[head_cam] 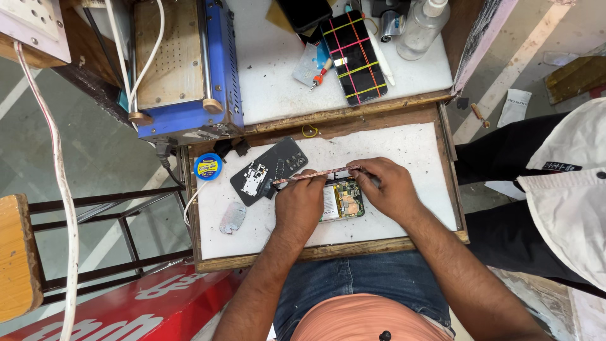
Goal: The person disassembles a smartphone, removes the battery and internal components, and reassembles the device. They use a red-handled screwdriver and tweezers to manipulate small parts and connectors, then close the phone casing.
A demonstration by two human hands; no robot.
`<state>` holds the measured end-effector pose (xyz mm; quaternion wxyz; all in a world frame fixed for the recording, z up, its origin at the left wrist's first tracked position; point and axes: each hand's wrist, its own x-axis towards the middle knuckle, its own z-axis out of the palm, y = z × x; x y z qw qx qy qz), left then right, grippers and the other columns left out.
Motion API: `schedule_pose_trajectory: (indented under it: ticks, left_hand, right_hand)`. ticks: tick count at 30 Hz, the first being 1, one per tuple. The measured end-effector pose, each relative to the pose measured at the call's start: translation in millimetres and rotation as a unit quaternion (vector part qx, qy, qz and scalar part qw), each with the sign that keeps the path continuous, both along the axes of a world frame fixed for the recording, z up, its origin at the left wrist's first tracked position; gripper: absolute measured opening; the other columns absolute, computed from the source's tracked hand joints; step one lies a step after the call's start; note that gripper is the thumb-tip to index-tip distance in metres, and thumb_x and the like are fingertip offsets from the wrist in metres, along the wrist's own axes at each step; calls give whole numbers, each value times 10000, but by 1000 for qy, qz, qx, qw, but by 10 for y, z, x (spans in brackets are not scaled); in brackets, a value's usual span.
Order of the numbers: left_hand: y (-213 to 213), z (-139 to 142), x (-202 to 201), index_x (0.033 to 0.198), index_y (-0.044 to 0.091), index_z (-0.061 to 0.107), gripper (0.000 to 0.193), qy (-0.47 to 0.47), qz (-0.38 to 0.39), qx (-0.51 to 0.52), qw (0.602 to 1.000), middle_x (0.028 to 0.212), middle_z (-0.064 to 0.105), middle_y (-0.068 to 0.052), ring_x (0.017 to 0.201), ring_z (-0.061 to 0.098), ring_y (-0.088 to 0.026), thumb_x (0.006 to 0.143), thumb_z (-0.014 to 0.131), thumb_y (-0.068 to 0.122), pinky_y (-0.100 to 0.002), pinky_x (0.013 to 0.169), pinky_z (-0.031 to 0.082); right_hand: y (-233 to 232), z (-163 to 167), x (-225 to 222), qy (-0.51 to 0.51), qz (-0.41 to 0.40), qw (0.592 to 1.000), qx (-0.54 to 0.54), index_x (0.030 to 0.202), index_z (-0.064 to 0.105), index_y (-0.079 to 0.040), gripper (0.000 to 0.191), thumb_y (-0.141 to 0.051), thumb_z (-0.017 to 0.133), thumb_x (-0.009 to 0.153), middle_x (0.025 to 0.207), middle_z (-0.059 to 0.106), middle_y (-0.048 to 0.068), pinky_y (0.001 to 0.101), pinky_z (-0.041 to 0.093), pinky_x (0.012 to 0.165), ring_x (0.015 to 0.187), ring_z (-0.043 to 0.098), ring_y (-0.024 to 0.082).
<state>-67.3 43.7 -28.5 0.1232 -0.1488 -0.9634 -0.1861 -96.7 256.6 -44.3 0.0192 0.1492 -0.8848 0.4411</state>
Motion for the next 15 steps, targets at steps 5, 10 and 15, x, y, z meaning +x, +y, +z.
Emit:
schedule_pose_trajectory:
  ticks: [5, 10, 15]
  left_hand:
    - [17, -84, 175, 1067, 94, 775, 223, 48, -37, 22, 998, 963, 719, -43, 835, 730, -222, 857, 720, 47, -340, 704, 606]
    - [19, -87, 236, 1050, 90, 783, 224, 48, -67, 40, 996, 988, 719, -33, 848, 711, -209, 839, 728, 40, -325, 689, 599]
    - [26, -101, 312, 1056, 123, 792, 251, 47, -82, 13, 995, 1033, 712, -34, 887, 694, -205, 827, 729, 41, -320, 687, 597]
  right_hand:
    - [46, -29, 128, -24, -15, 1000, 0, 1145, 756, -119, 211, -186, 731, 946, 957, 760, 110, 306, 622, 731, 837, 756, 185]
    - [88, -49, 135, -30, -19, 999, 6, 1152, 748, -114, 214, -169, 727, 946, 946, 759, 106, 305, 619, 720, 821, 753, 186]
    - [91, -48, 187, -29, -16, 999, -7, 1157, 744, -114, 218, -172, 724, 948, 958, 758, 103, 304, 617, 724, 833, 752, 181]
